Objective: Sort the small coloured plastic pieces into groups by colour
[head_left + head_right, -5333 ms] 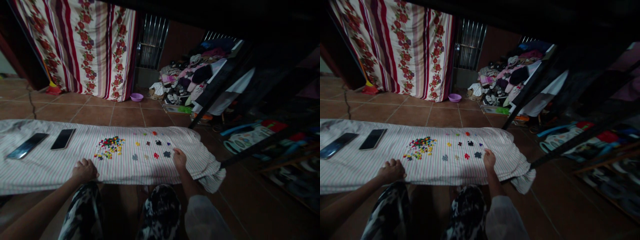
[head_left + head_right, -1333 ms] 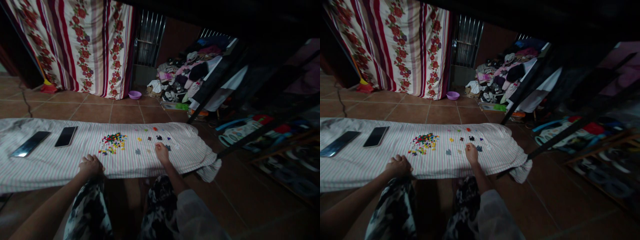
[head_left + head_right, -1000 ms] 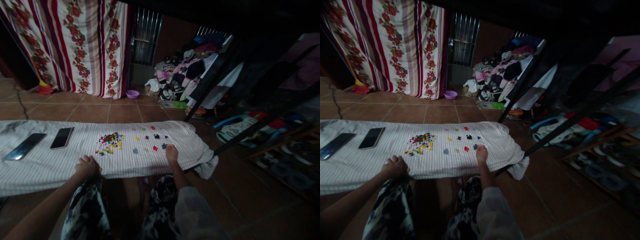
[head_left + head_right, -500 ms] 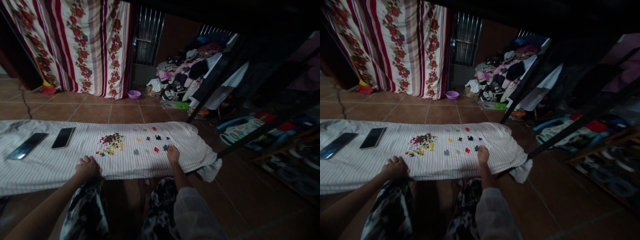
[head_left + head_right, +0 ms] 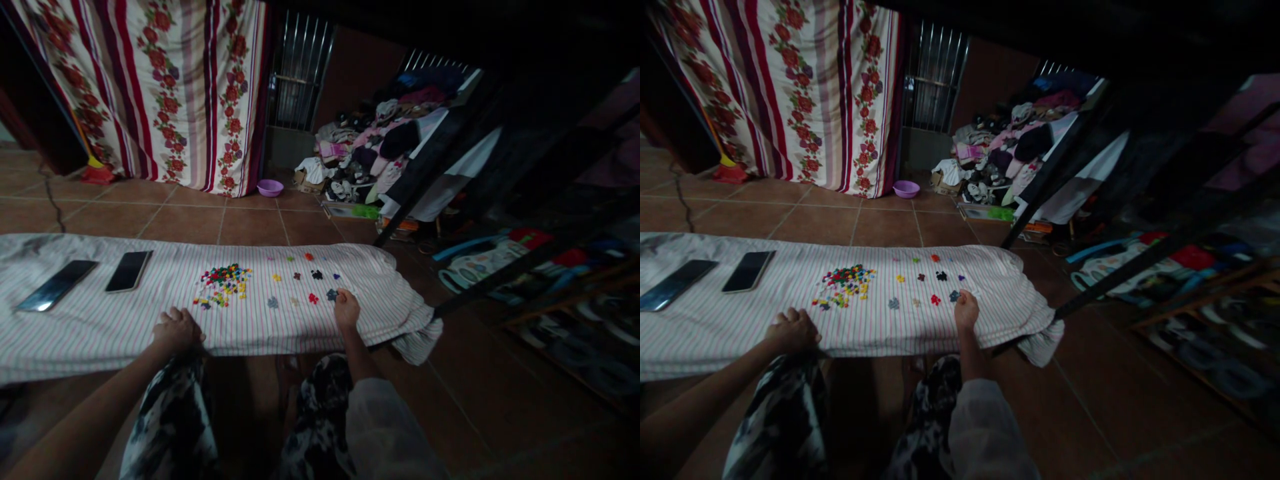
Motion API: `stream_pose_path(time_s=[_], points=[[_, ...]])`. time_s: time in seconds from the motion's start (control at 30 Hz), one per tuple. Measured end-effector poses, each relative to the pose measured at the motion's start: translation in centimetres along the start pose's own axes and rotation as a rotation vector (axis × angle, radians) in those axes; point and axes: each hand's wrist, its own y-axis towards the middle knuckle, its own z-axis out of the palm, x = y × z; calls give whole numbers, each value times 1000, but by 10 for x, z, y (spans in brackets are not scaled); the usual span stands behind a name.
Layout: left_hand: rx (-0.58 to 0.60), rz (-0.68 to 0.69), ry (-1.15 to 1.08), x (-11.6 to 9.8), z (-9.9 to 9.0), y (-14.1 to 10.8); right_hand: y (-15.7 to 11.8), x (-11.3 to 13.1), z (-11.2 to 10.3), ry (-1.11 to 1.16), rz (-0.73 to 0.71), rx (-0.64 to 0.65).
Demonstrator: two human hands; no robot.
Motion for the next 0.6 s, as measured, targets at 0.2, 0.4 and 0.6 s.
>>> stream_pose_path(time_s=[0.2, 0.4, 0.6], points=[[-78, 1, 14, 2, 12, 2, 4, -3, -6, -171, -115, 127], [-64, 12, 34, 2, 11, 3, 21, 5, -9, -405, -267, 288], [34, -8, 11, -2, -4, 0, 26, 16, -7, -296, -257, 203]])
